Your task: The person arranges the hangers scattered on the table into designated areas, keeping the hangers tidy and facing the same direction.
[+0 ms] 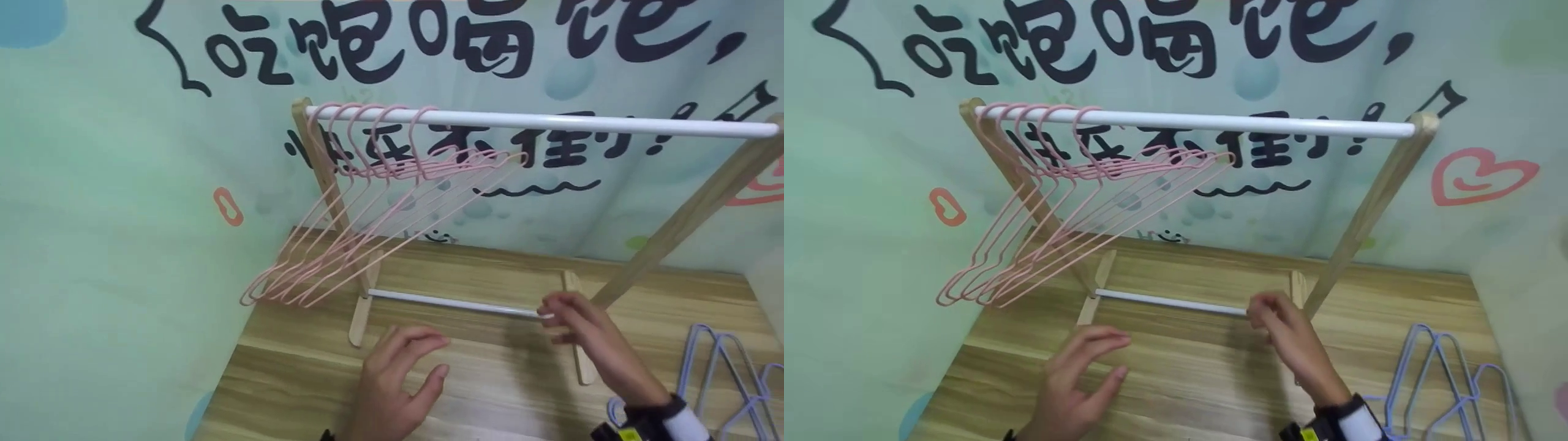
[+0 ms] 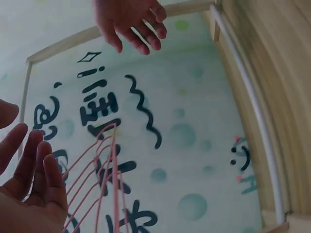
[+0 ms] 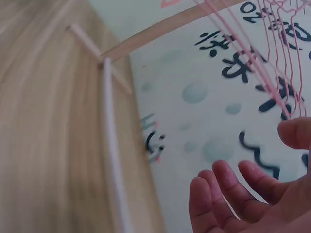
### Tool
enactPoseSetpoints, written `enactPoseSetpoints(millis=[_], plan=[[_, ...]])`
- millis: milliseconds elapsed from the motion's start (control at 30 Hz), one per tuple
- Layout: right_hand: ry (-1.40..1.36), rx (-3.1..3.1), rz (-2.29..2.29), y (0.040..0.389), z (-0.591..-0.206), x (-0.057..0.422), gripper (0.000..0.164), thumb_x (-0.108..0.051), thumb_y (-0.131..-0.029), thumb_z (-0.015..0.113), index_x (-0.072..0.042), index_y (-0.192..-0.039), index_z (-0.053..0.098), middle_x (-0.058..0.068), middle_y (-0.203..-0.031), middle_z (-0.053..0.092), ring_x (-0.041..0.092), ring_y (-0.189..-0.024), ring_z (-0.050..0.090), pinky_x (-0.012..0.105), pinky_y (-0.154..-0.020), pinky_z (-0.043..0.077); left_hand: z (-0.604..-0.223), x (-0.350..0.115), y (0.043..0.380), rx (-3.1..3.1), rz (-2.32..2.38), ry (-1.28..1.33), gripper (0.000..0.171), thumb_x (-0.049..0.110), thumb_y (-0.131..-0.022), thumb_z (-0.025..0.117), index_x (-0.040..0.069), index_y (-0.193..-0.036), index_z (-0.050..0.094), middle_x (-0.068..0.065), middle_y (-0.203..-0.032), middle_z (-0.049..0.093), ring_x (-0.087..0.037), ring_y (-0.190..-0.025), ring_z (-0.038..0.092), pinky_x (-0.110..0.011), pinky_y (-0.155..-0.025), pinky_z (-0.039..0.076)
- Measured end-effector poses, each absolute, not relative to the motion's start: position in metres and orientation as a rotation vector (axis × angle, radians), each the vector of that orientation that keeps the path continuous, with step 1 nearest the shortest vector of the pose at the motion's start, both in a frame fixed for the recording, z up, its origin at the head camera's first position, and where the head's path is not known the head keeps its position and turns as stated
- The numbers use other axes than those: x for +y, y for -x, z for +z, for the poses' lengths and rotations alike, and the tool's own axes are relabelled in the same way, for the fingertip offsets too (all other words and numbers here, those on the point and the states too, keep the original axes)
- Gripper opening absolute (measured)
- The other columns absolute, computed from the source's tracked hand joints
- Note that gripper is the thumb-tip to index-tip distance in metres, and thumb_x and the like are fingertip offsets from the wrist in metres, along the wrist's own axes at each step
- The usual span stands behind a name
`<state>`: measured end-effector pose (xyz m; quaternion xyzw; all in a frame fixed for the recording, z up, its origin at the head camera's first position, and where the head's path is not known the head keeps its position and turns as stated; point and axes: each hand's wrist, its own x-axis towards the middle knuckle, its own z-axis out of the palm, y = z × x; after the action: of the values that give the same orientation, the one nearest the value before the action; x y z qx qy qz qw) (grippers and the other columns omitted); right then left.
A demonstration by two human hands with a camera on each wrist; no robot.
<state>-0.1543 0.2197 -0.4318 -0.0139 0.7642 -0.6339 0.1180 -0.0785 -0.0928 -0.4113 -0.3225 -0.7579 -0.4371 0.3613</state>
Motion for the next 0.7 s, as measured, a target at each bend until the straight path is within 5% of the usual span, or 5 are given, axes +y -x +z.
enactPoseSetpoints(millis=[433,700], plan=[[-0.355,2.303,-1.755,0.098,-0.491,0.274,0.053,-0.043,-0.104,0.044,0.001,-0.134,0.045,0.013,-0.126,0.057,0.018,-0.108,0.057,0.037,-0.088,0.052,-0.485,-0.061,0.076,-2.28,-1.283,0.678,0.04,0.013,-0.083,0.077,0.023,-0.12,0.066,0.007,-0.117,0.062,-0.01,-0.109,0.058,-0.027,-0.092,0.049],[-0.547,2.293,-1.766,0.075,-0.508,0.287,0.046,-0.036,-0.102,0.052,0.0,-0.129,0.049,0.008,-0.116,0.064,0.016,-0.101,0.06,0.033,-0.082,0.052,-0.507,-0.052,0.073,-2.55,-1.139,0.489,0.036,0.023,-0.083,0.075,0.018,-0.118,0.067,0.007,-0.12,0.061,-0.014,-0.111,0.057,-0.036,-0.092,0.049]])
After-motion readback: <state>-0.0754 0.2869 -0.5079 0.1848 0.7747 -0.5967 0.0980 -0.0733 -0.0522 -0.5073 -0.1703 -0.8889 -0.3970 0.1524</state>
